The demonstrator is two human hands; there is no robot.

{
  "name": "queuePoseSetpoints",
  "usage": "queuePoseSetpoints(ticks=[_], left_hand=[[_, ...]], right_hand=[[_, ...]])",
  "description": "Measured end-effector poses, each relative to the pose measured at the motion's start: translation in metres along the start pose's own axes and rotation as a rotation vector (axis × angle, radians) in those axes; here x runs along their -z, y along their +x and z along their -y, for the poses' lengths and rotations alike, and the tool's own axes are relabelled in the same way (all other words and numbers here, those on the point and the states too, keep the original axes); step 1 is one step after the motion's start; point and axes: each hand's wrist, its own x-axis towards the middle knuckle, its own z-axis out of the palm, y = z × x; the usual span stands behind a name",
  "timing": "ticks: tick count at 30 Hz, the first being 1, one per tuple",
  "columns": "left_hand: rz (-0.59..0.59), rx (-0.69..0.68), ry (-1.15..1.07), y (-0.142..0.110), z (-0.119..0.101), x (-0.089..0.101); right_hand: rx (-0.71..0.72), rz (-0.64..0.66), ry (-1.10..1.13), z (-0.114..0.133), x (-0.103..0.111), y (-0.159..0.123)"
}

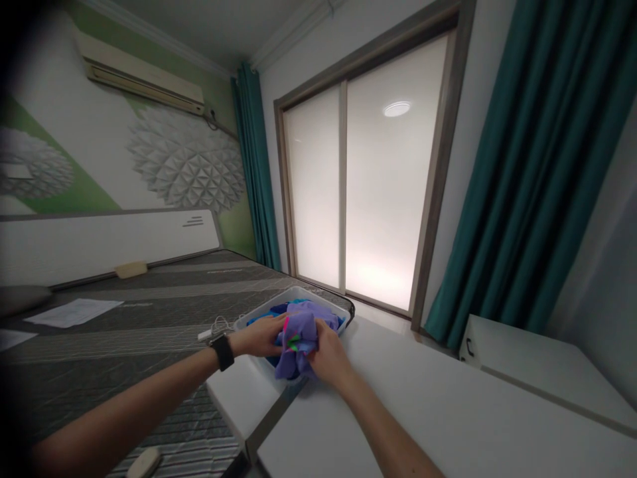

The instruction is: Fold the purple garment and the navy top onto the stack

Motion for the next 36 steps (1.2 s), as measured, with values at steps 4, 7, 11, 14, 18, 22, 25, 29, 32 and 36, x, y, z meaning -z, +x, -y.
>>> queuePoseSetpoints(ticks=[4, 7, 11, 14, 18, 22, 25, 29, 32, 36], left_hand=[[-0.133, 0.1, -0.164, 0.01, -0.007, -0.025], [-0.229, 0.086, -0.381, 0.015, -0.021, -0.031], [-0.327, 0.01, -0.801, 0.022, -0.049, -0.028], [-0.343, -0.001, -0.989, 0.032, -0.072, -0.029], [-0.321, -0.012, -1.115, 0.048, -0.101, -0.037], [-0.24, -0.068, -1.187, 0.064, -0.128, -0.058], [-0.158, -0.119, -1.241, 0.076, -0.152, -0.084], [-0.051, -0.173, -1.285, 0.095, -0.186, -0.113], [-0.026, -0.21, -1.255, 0.113, -0.21, -0.122], [-0.005, -0.29, -1.192, 0.135, -0.242, -0.126]], right_hand=[[-0.02, -0.026, 0.004, 0.005, 0.0, -0.003], [-0.144, -0.048, -0.011, 0.003, 0.002, -0.005], [-0.244, -0.182, -0.022, 0.009, 0.017, -0.002], [-0.279, -0.241, -0.088, 0.018, 0.035, -0.001], [-0.301, -0.236, -0.152, 0.021, 0.061, -0.013], [-0.339, -0.24, -0.165, 0.007, 0.083, -0.042], [-0.405, -0.264, -0.18, -0.01, 0.098, -0.072], [-0.464, -0.295, -0.188, -0.032, 0.124, -0.117], [-0.512, -0.341, -0.192, -0.044, 0.147, -0.149], [-0.585, -0.409, -0.223, -0.051, 0.174, -0.183]])
